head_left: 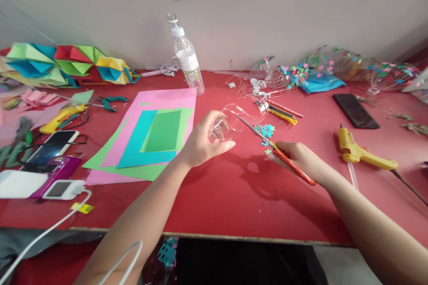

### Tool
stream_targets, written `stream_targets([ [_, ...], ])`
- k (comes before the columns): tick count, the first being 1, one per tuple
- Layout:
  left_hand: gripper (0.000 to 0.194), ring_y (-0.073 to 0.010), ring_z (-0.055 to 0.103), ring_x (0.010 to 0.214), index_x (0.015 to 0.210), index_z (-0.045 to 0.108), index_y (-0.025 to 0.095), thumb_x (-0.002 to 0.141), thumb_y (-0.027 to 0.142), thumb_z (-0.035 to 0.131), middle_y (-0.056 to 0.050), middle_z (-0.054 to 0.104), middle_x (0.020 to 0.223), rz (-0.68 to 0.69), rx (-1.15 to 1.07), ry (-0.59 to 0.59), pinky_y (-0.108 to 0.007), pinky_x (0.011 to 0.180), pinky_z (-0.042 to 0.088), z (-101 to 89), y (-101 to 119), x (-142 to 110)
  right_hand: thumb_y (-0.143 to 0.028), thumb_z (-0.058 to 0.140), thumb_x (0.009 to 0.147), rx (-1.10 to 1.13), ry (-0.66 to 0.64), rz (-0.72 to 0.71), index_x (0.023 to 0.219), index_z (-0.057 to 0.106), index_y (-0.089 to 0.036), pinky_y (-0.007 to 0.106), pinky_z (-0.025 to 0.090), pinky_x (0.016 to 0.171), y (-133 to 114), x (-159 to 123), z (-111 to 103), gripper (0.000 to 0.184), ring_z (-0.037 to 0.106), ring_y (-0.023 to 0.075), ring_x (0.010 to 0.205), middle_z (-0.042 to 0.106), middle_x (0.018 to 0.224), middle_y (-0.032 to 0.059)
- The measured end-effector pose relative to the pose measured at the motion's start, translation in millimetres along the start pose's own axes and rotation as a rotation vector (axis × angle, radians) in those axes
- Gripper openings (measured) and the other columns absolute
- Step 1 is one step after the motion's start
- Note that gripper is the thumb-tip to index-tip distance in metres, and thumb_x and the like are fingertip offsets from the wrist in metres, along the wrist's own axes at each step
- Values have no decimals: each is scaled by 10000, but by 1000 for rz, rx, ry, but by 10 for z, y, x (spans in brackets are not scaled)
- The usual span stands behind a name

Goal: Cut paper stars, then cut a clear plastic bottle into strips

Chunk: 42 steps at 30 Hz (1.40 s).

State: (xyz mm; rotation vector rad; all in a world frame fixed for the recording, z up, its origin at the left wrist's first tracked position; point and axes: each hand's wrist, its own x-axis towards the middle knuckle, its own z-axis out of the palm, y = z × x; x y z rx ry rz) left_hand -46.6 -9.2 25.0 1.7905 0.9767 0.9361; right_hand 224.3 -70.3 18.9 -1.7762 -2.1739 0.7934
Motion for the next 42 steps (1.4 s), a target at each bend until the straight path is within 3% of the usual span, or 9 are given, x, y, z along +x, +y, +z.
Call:
stream_targets([
  [11,473,-92,545,713,1075,512,203,678,284,754,-16,571,963,-35,-183,-59,-251,645,465,-121,17,22,-719,345,869,-36,43,15,664,340,-241,251,273,493,-56,1,126,520,313,128,473,371,517,-42],
  [18,470,-102,566,681,1048,521,189,642,283,739,-21,571,918,-92,-322,-184,-221,537,450,-132,35,31,-692,339,866,-139,55,10,678,312,-253,262,251,505,-73,-3,55,478,368,154,463,390,518,-28],
  [22,497,-94,562,626,1055,522,192,630,314,749,-11,561,903,-135,-393,-205,-206,464,432,-129,14,45,-692,331,874,-105,28,8,680,329,-249,260,261,509,-81,-5,53,483,383,153,480,409,528,-25],
  [31,485,-98,602,601,1085,528,201,665,315,741,-15,595,923,-100,-455,-237,-211,476,448,-162,-95,62,-711,403,857,21,38,3,656,336,-234,239,252,483,-62,-11,128,522,288,113,484,346,516,-57],
  [37,492,-97,579,625,1077,521,207,652,304,749,-14,582,918,-118,-428,-248,-208,482,439,-144,-43,54,-672,392,878,-47,56,-6,661,317,-242,252,262,497,-70,-2,113,488,316,128,464,373,513,-43],
  [42,461,-92,561,619,1080,523,215,672,279,728,-18,582,933,-125,-419,-314,-226,509,443,-120,-60,49,-610,410,882,-113,61,0,684,350,-251,264,270,508,-88,1,81,414,423,164,467,436,525,-19],
])
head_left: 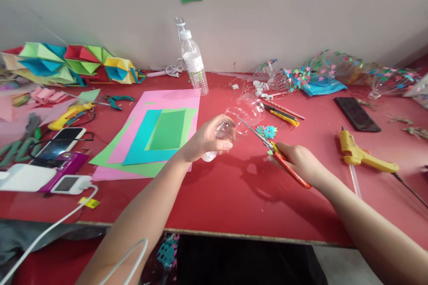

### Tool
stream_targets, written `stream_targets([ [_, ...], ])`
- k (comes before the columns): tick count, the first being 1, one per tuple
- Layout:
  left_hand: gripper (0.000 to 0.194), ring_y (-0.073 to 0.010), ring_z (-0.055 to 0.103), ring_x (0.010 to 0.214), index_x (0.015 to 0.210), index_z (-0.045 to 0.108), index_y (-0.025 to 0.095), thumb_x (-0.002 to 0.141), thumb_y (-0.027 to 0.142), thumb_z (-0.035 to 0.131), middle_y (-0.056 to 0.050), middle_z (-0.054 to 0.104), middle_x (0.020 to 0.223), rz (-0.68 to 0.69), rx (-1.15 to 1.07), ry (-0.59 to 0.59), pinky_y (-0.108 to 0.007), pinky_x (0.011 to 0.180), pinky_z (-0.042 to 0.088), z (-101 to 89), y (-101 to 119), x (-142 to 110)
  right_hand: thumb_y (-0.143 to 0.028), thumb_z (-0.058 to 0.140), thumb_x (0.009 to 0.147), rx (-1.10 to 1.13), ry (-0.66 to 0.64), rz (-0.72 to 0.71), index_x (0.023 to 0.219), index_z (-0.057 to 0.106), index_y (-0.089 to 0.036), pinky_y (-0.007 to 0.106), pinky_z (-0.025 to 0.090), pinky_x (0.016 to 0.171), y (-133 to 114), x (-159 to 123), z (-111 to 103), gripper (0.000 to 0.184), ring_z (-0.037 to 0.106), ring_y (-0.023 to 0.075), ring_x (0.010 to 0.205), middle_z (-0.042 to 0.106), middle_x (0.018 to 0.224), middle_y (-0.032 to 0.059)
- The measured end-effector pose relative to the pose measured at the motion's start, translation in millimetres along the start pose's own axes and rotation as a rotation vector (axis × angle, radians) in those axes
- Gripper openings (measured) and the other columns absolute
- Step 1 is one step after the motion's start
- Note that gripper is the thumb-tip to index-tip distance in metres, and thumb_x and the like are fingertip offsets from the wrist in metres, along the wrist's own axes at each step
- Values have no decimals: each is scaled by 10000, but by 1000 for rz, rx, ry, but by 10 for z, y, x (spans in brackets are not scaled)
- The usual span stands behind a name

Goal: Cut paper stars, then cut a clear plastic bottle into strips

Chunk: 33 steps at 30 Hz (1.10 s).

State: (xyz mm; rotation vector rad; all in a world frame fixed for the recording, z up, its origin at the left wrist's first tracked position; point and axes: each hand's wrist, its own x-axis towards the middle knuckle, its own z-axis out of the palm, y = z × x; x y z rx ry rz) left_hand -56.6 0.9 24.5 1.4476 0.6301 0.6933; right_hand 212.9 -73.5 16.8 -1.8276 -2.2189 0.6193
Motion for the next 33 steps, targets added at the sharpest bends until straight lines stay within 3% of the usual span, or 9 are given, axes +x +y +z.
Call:
stream_targets([
  [9,488,-89,587,567,1087,521,205,663,305,740,-12,598,891,-2,-86,-1,-210,457,411,-31,-43,12,-682,367,884,31,20,8,675,307,-251,253,251,492,8,-15,72,483,329,139,461,374,506,-41],
  [14,499,-118,625,592,1091,530,197,657,341,730,-38,630,897,25,-156,-63,-212,453,428,-70,-64,13,-694,374,873,44,23,-11,661,292,-250,253,248,490,21,-7,41,500,296,131,459,352,496,-48],
  [21,467,-118,614,577,1094,543,215,678,332,721,-39,649,854,-19,-197,-153,-221,462,429,-39,-32,-8,-610,426,868,64,-19,-40,664,345,-241,245,269,502,15,1,-4,430,375,136,479,420,529,-35],
  [33,455,-125,619,563,1085,569,214,684,366,717,-48,659,841,-28,-243,-178,-223,445,413,-68,-38,-6,-672,423,851,110,-37,3,650,343,-235,237,272,488,10,-7,21,488,315,119,497,353,523,-56],
])
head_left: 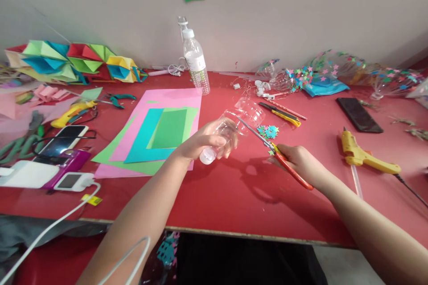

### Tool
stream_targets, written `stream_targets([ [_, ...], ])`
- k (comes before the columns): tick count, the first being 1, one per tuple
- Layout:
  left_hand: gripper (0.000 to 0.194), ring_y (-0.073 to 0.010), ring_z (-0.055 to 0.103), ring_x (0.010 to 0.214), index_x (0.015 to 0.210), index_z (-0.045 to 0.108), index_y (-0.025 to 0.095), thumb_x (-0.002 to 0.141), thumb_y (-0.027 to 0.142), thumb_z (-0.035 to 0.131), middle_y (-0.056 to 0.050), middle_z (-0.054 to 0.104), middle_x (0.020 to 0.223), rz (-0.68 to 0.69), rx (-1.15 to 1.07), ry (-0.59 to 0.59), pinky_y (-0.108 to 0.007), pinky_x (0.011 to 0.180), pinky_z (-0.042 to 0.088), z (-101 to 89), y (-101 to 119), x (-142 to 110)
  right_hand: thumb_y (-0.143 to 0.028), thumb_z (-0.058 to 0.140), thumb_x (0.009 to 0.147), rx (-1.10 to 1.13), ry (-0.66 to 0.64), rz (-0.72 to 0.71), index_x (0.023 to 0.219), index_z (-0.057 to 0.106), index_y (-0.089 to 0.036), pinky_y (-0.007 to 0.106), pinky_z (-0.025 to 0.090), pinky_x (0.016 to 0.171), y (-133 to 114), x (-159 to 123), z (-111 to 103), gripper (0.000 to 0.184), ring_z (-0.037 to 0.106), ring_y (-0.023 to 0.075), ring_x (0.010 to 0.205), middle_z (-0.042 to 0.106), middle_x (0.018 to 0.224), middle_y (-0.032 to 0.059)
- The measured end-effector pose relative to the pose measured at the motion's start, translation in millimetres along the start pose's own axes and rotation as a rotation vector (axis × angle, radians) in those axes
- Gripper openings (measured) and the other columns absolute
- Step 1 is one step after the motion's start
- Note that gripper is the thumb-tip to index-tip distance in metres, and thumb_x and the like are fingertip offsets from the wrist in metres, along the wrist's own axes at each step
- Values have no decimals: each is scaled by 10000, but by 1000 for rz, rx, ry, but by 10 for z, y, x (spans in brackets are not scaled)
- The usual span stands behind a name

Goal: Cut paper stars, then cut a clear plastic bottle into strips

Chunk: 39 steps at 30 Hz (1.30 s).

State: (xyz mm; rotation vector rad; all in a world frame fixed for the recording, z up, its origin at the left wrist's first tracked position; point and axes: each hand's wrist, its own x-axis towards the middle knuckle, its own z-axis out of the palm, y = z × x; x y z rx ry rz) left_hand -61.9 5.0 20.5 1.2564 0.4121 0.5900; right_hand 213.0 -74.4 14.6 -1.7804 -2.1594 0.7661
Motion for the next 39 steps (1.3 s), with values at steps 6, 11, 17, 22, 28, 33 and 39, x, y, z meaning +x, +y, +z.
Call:
stream_targets([
  [6,486,-135,612,527,1053,589,219,625,389,742,-56,665,814,-91,-67,-47,-219,405,386,30,-21,7,-569,476,852,-59,26,-55,662,339,-242,242,262,503,10,10,-34,403,373,132,476,402,526,-43],
  [11,506,-141,600,524,1066,592,233,612,398,740,-64,674,812,-112,-123,-57,-237,404,396,42,-35,7,-591,458,861,-57,31,-62,661,320,-245,243,254,494,-1,3,-30,423,371,137,460,386,504,-45],
  [17,526,-146,591,508,1059,596,231,597,434,745,-72,672,811,-118,-133,-61,-254,404,389,20,-37,-3,-667,390,856,-59,21,-35,653,300,-246,247,247,486,-21,-9,-18,476,328,130,464,360,503,-45],
  [22,534,-127,535,471,1033,621,213,566,436,753,-76,666,785,-97,-193,-88,-265,400,400,53,-16,-10,-696,376,853,-68,34,-54,647,277,-250,248,241,484,-48,-24,-43,502,299,129,464,341,495,-48],
  [28,530,-131,544,487,994,642,198,561,484,753,-69,646,719,-144,-215,-128,-243,388,392,133,16,-19,-660,414,854,-88,51,-97,660,284,-254,250,253,499,-33,-19,-56,468,287,134,460,343,509,-52],
  [33,574,-122,557,468,1047,637,168,589,499,735,-58,648,697,-151,-272,-187,-215,383,387,114,-8,-11,-625,436,851,-71,46,-111,662,294,-252,241,255,493,-16,-20,-38,442,309,134,461,349,513,-54],
  [39,575,-139,595,523,1076,613,157,612,472,738,-69,670,748,-109,-369,-185,-204,379,407,105,-43,-11,-648,407,853,-56,43,-80,659,301,-250,243,241,477,-34,-23,-18,455,311,129,454,355,498,-51],
])
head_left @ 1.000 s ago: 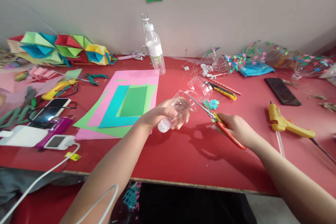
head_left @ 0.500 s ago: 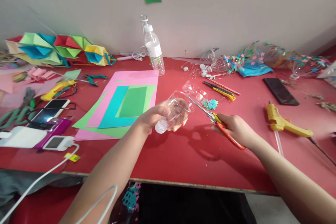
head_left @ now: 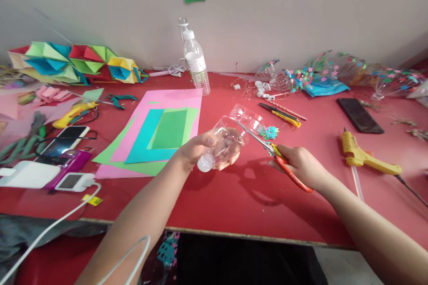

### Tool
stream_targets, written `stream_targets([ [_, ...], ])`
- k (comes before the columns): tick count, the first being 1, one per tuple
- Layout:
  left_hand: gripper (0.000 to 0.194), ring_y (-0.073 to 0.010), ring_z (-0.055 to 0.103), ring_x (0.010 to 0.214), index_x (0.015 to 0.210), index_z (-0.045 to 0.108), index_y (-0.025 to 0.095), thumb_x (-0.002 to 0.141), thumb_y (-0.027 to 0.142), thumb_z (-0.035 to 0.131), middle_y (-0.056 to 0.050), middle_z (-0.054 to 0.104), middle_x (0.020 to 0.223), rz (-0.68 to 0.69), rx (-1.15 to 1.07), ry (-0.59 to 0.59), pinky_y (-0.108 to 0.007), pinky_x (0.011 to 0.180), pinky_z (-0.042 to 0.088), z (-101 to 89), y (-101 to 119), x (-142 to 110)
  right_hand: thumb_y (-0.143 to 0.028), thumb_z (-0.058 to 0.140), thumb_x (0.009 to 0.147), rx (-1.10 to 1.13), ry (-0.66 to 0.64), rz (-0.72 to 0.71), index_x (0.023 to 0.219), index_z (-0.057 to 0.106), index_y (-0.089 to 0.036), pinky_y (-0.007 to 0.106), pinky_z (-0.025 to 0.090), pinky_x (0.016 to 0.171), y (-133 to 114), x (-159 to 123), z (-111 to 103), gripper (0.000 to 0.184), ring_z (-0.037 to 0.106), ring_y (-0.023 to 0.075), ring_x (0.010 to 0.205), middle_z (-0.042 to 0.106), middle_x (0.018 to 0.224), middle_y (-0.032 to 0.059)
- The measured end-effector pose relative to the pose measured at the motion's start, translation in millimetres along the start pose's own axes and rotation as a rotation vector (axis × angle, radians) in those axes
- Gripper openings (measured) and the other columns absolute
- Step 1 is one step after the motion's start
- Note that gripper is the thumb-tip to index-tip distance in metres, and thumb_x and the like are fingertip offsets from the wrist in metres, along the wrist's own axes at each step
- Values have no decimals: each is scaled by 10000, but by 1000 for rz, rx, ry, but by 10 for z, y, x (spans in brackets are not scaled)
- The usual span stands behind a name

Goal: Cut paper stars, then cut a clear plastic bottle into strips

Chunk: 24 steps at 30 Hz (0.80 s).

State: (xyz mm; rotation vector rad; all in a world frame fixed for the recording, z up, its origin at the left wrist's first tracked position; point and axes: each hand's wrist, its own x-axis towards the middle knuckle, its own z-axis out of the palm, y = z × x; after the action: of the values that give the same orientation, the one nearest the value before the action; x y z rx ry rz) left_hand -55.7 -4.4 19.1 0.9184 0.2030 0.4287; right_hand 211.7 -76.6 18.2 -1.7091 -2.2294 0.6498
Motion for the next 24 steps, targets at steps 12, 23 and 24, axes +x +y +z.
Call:
stream_targets([
  [12,465,-181,684,777,1077,548,181,752,477,698,-70,645,999,205,247,379,-289,654,557,-151,42,81,-700,440,833,138,-9,131,633,349,-218,230,254,485,53,32,34,529,302,109,525,328,552,-51],
  [23,635,-107,536,676,1203,469,189,734,539,716,-50,574,977,298,782,687,-238,550,419,14,-75,140,-665,457,846,193,-83,159,639,331,-228,239,267,494,34,27,36,499,341,118,509,358,535,-46],
  [24,627,-101,532,653,1204,469,190,743,544,705,-51,571,983,284,776,688,-234,524,409,15,-69,136,-663,454,846,163,-64,149,637,333,-228,240,268,496,38,29,38,497,337,119,511,360,541,-44],
])
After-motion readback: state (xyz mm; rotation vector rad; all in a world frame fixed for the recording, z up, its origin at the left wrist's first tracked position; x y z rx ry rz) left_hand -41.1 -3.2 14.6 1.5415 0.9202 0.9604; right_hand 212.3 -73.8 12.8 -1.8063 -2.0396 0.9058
